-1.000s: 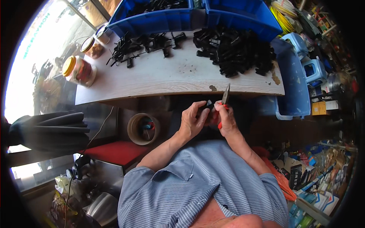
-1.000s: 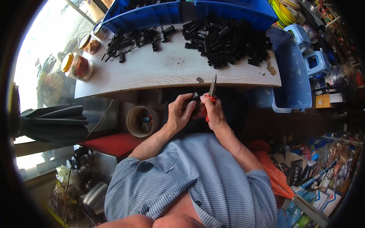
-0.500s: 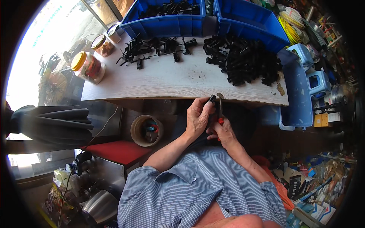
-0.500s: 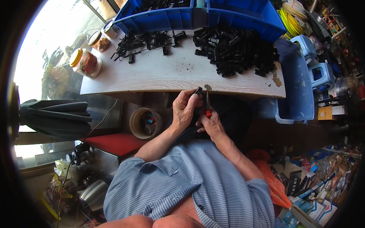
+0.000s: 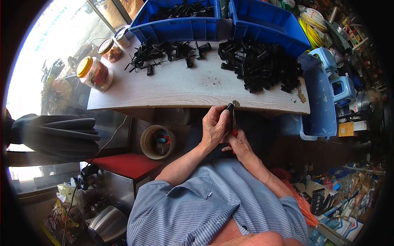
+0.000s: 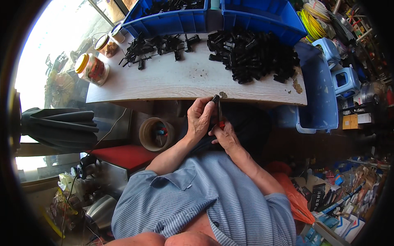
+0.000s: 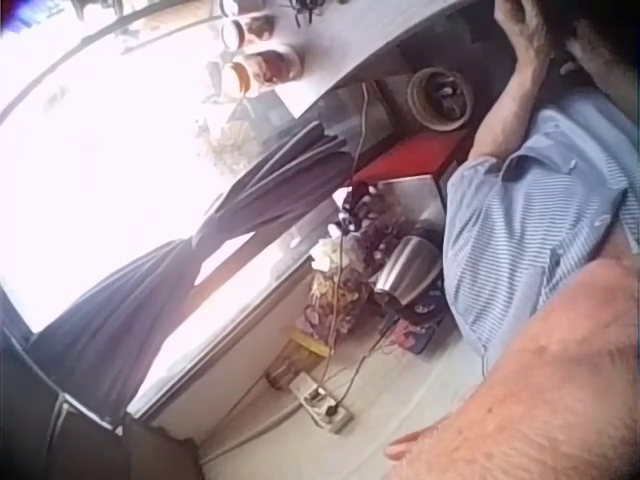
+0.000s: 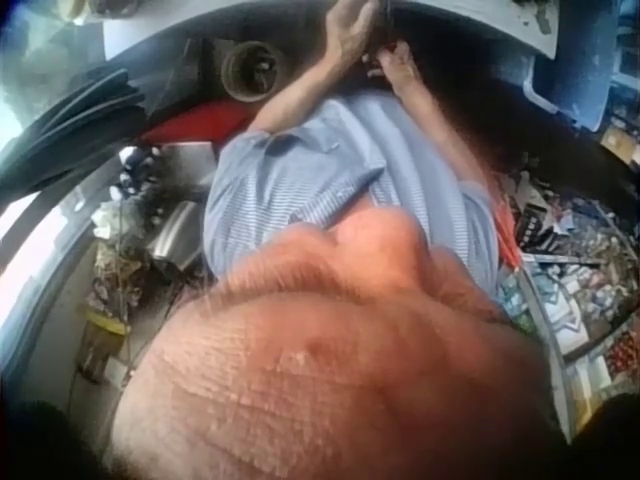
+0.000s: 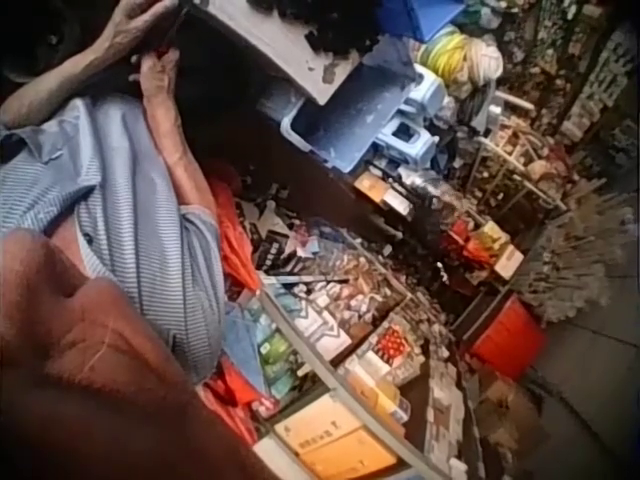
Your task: Assembling small black plastic components using a hand tool.
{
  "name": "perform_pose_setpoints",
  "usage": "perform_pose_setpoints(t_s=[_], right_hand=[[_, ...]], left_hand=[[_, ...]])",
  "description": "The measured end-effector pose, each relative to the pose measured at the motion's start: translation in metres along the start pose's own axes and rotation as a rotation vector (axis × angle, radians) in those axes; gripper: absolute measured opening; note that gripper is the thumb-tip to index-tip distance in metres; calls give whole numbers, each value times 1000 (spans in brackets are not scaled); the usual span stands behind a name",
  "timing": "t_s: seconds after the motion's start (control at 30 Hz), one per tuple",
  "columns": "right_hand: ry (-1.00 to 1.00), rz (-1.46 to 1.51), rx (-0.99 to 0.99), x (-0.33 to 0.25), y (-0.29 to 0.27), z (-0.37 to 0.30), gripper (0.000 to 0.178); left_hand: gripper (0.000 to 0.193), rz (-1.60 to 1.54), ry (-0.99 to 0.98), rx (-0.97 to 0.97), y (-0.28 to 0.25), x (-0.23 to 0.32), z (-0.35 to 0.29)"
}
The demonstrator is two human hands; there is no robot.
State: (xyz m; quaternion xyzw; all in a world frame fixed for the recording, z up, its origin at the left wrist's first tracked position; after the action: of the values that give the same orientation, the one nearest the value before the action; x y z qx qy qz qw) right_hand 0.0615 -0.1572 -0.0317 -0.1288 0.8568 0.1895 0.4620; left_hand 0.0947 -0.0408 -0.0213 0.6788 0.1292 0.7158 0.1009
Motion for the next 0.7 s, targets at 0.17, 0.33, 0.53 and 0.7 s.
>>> perform_pose_setpoints(t_s=[0.17,0.33,0.53,0.7], right_hand=[[-4,-33,-9,6,-2,3,49],[-2,-56,2,8,-3,5,49],[-2,-44,-23,19,-7,10,43],[-15,-19,-5,11,-2,6,39]], left_hand=[[19,1,24,36,0,0,0],[18,104,51,83,0,1,-1],[17,76,58,84,2,-1,0],[16,87,48,103,1,0,-2]])
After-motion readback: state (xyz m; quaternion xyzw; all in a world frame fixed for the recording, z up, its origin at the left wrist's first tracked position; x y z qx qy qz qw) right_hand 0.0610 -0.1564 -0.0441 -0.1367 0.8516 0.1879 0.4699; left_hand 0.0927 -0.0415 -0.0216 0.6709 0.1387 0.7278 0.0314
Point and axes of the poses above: each hand's wrist, its own z-axis towards the middle knuckle, its own y-axis out of the palm, x = y × z, the point moved 7 cm from there along z, towards the middle knuckle, and after that the axes turned 9 degrees about -x, right-handed, at the moved point
